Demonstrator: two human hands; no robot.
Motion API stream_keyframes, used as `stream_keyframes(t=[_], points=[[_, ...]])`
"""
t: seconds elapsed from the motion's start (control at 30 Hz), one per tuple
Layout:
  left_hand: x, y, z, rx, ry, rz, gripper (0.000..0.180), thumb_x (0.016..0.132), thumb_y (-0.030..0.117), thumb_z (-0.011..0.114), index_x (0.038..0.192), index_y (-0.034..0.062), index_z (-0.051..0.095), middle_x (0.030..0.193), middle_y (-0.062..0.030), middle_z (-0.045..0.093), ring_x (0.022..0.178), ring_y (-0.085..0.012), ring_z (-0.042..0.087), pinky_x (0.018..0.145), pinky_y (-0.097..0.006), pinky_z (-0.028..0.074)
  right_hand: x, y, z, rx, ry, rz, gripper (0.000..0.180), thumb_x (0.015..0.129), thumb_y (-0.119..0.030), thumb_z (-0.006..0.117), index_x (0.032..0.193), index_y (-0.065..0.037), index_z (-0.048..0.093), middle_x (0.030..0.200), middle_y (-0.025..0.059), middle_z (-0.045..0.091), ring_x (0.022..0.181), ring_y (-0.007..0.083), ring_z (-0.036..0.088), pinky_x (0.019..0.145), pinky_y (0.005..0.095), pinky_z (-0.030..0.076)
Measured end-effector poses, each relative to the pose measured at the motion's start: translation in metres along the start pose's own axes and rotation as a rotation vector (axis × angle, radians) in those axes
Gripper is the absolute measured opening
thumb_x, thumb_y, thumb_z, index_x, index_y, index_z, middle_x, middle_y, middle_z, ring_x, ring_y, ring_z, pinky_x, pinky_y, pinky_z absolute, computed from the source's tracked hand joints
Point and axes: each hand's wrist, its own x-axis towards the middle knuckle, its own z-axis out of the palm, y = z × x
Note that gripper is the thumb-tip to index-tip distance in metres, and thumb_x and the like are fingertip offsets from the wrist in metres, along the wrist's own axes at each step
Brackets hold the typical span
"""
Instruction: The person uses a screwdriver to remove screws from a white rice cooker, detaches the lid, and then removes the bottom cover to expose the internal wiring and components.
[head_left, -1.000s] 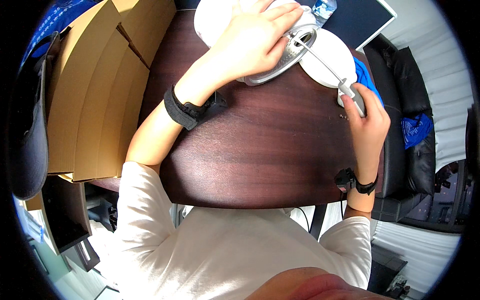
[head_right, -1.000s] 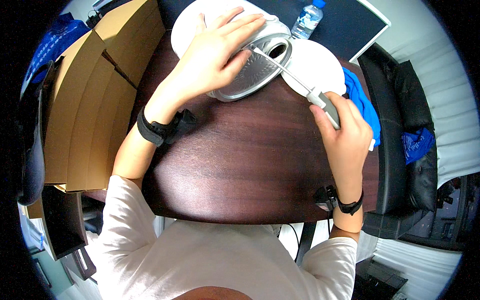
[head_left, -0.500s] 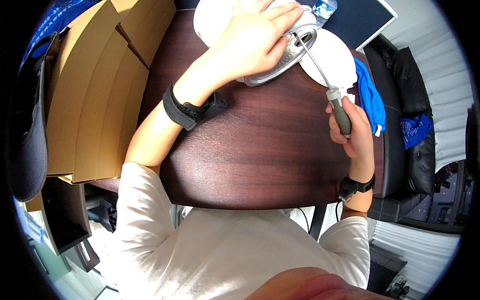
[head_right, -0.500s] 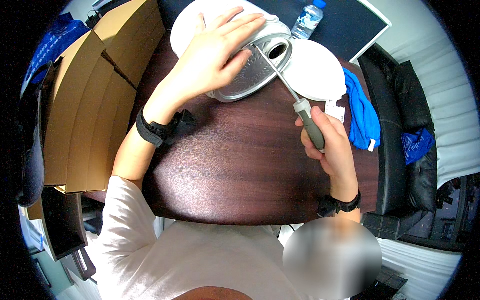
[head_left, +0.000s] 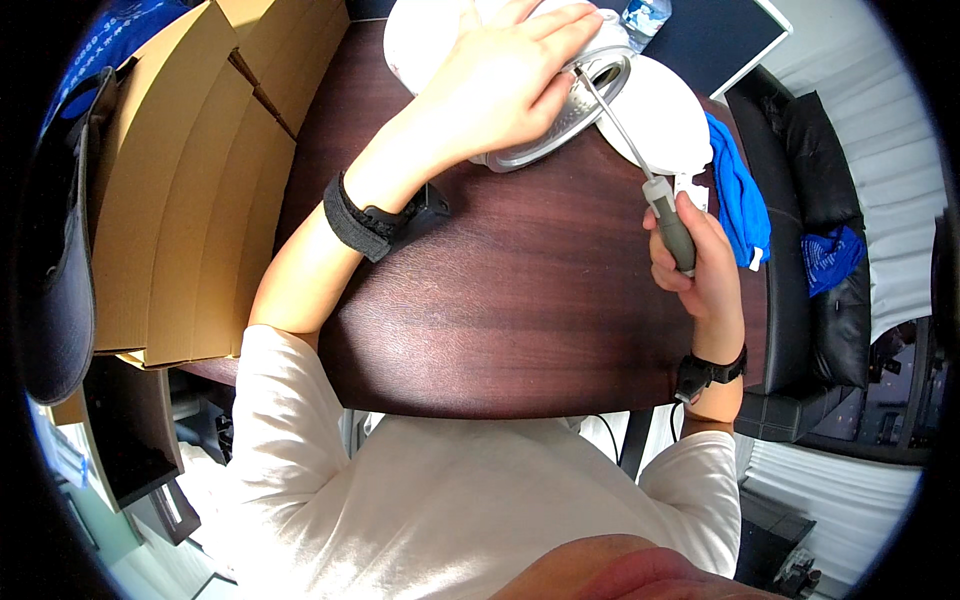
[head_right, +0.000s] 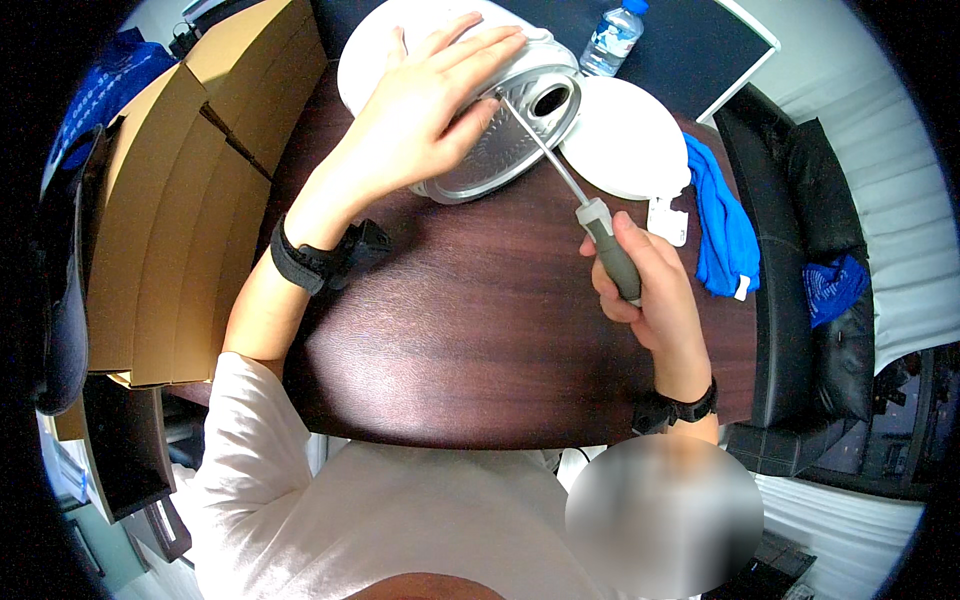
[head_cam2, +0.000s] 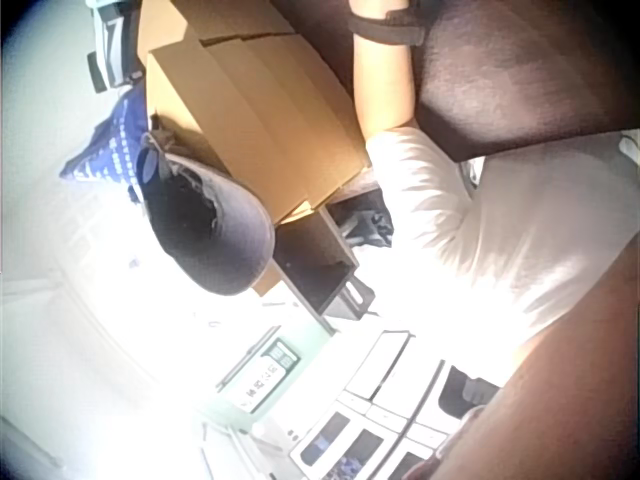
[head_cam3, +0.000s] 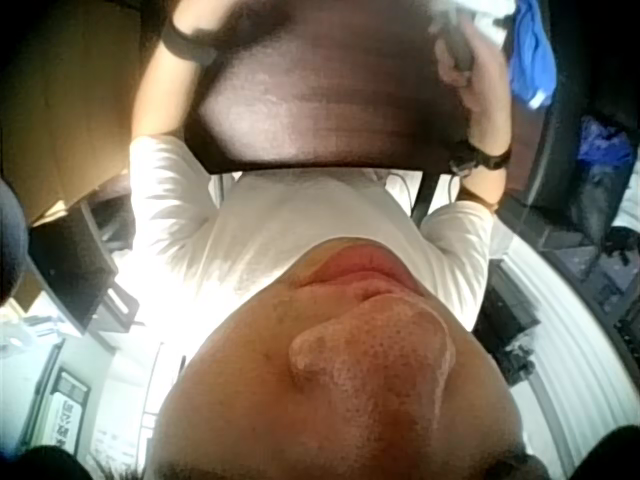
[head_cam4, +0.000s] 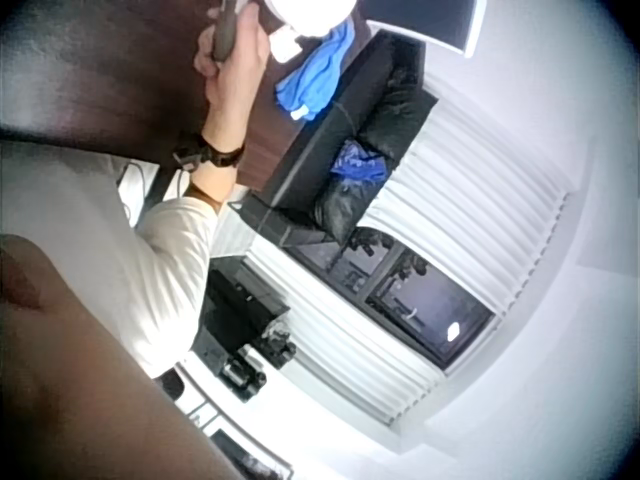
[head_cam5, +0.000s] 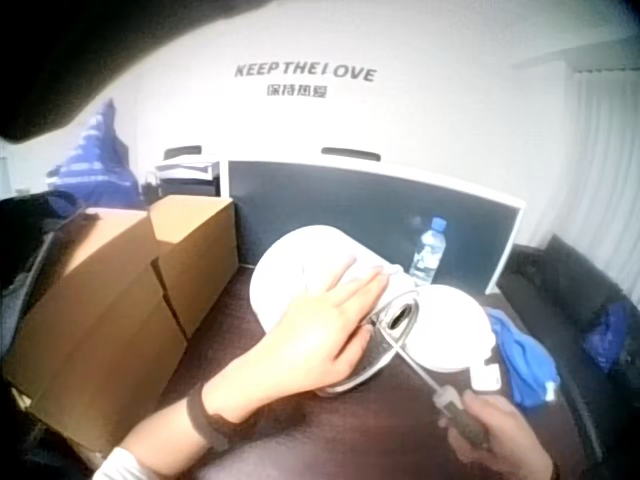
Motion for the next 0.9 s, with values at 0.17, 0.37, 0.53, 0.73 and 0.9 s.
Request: stream_keyframes(t=[0.17, 0.37, 0.53, 0.73, 0.9], points=[[0.0001, 0.0009, 0.0000, 0.010, 0.003, -0.004, 0.052, 0.084, 0.016, 0.056, 0.135, 0.0132, 0.044, 0.139, -0.0063, 0.045, 0.134, -0.0315, 0.032, 0.100, -0.073, 0.019, -0.0019, -0.0008, 0.0001, 0.010, 0.014, 0.004, 0.043, 0.099, -0.039, 0.038, 0.088, -0.001, 0.057, 0.050, -0.0005, 0.043, 0.035, 0.0042, 0.027, 0.034, 0.0199, 0.019], [0.0010, 0.0009, -0.0005, 0.020, 0.000, -0.004, 0.051, 0.085, 0.017, 0.055, 0.135, 0.0130, 0.044, 0.139, -0.0064, 0.045, 0.134, -0.0314, 0.032, 0.100, -0.072, 0.020, -0.0004, 0.0013, -0.0024, 0.023, -0.023, -0.016, 0.043, 0.099, -0.040, 0.038, 0.089, -0.002, 0.057, 0.050, -0.0005, 0.043, 0.035, 0.0041, 0.027, 0.034, 0.0201, 0.019], [0.0013, 0.0010, 0.0005, 0.007, 0.011, 0.003, 0.051, 0.085, 0.017, 0.055, 0.135, 0.0129, 0.045, 0.139, -0.0068, 0.045, 0.133, -0.0322, 0.033, 0.099, -0.072, 0.021, -0.0011, 0.0012, -0.0021, 0.050, -0.018, -0.015, 0.043, 0.099, -0.039, 0.038, 0.090, -0.002, 0.057, 0.050, -0.0007, 0.043, 0.034, 0.0039, 0.027, 0.033, 0.0200, 0.019], [0.0006, 0.0012, 0.0002, 0.012, -0.006, -0.005, 0.052, 0.084, 0.016, 0.056, 0.135, 0.0127, 0.045, 0.139, -0.0070, 0.045, 0.133, -0.0322, 0.033, 0.099, -0.073, 0.021, -0.0005, 0.0032, -0.0005, 0.075, -0.012, -0.006, 0.042, 0.099, -0.039, 0.037, 0.090, -0.002, 0.056, 0.051, -0.0009, 0.042, 0.034, 0.0036, 0.026, 0.033, 0.0193, 0.020], [0.0013, 0.0012, 0.0009, 0.008, 0.005, 0.001, 0.052, 0.084, 0.016, 0.055, 0.135, 0.0125, 0.045, 0.139, -0.0068, 0.045, 0.133, -0.0321, 0.033, 0.098, -0.073, 0.021, -0.0008, 0.0029, 0.0000, 0.090, -0.026, 0.000, 0.043, 0.099, -0.039, 0.037, 0.090, -0.002, 0.056, 0.050, -0.0014, 0.042, 0.034, 0.0033, 0.026, 0.033, 0.0192, 0.019]])
